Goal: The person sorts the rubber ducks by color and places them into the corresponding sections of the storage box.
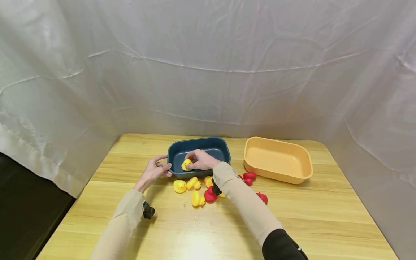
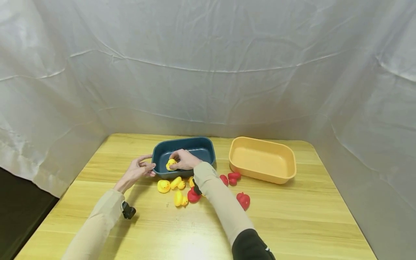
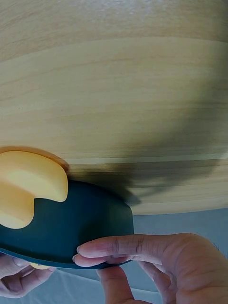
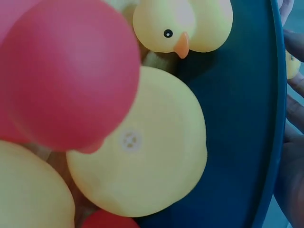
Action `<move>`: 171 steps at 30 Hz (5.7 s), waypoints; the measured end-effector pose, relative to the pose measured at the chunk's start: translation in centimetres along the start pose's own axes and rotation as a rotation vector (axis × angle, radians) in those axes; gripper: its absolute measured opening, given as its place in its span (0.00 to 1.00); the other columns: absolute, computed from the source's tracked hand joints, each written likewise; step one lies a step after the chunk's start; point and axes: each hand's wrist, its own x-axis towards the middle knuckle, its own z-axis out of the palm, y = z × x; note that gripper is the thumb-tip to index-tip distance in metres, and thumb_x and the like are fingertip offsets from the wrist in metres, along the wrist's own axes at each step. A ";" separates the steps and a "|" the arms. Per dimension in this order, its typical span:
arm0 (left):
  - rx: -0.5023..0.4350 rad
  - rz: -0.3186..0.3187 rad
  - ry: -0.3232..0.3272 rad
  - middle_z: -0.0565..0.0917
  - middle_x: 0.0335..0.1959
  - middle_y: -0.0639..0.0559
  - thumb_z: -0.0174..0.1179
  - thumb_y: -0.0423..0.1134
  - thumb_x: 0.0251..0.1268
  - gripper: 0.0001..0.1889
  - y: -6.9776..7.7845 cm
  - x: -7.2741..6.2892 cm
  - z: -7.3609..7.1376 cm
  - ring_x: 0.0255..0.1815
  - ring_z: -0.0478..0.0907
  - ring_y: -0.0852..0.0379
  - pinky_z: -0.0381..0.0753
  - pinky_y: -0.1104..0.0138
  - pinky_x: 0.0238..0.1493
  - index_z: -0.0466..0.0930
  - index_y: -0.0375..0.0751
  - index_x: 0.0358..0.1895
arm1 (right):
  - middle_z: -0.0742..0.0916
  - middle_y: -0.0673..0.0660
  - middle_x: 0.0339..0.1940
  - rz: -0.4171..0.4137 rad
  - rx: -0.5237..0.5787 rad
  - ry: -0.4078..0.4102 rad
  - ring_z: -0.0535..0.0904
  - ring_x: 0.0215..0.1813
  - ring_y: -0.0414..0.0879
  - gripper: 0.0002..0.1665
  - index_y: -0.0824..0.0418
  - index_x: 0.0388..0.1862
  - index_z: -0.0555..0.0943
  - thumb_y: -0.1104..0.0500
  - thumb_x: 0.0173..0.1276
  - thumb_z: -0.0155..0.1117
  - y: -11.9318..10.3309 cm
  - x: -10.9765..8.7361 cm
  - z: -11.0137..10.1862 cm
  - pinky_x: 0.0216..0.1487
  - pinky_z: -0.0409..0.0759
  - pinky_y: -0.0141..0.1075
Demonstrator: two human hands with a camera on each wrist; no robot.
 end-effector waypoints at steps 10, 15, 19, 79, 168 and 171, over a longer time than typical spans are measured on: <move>-0.034 -0.001 -0.002 0.82 0.28 0.53 0.54 0.26 0.73 0.34 0.2 0.1 0.1 0.24 0.83 0.65 0.88 0.71 0.35 0.51 0.25 0.77 | 0.80 0.66 0.68 -0.014 0.049 0.053 0.77 0.69 0.58 0.29 0.67 0.67 0.75 0.59 0.70 0.68 -0.4 -2.2 -2.2 0.72 0.76 0.49; -0.029 0.002 0.002 0.82 0.29 0.52 0.54 0.27 0.73 0.34 0.3 0.0 0.4 0.24 0.83 0.64 0.89 0.70 0.35 0.51 0.25 0.77 | 0.84 0.65 0.62 -0.080 0.007 0.092 0.82 0.63 0.56 0.25 0.67 0.63 0.78 0.61 0.70 0.68 -0.1 -5.8 -3.5 0.69 0.79 0.46; -0.027 0.003 0.002 0.82 0.29 0.51 0.54 0.26 0.73 0.34 0.3 -0.1 0.6 0.24 0.83 0.65 0.88 0.70 0.35 0.51 0.24 0.77 | 0.85 0.66 0.58 -0.109 0.021 0.138 0.83 0.58 0.56 0.22 0.67 0.61 0.79 0.63 0.69 0.67 0.6 -9.4 -3.8 0.67 0.80 0.49; -0.021 -0.002 0.020 0.83 0.27 0.54 0.56 0.29 0.73 0.33 0.4 -0.4 0.7 0.24 0.83 0.65 0.89 0.69 0.37 0.53 0.26 0.76 | 0.89 0.51 0.48 -0.176 -0.235 0.224 0.74 0.55 0.49 0.18 0.58 0.51 0.87 0.64 0.60 0.74 5.5 -17.9 -0.4 0.58 0.78 0.41; -0.034 0.012 0.011 0.82 0.27 0.54 0.56 0.28 0.73 0.32 0.3 -0.4 0.7 0.24 0.84 0.65 0.88 0.72 0.35 0.54 0.25 0.75 | 0.84 0.63 0.49 -0.153 0.194 0.328 0.86 0.53 0.57 0.17 0.66 0.51 0.84 0.66 0.62 0.74 2.4 -8.3 -4.9 0.57 0.86 0.45; -0.039 0.005 0.016 0.83 0.27 0.54 0.56 0.28 0.73 0.32 0.2 -0.4 0.8 0.24 0.84 0.65 0.89 0.71 0.35 0.55 0.25 0.75 | 0.84 0.65 0.51 -0.141 0.206 0.327 0.86 0.54 0.58 0.18 0.67 0.51 0.84 0.67 0.62 0.73 2.2 -7.7 -4.9 0.57 0.86 0.43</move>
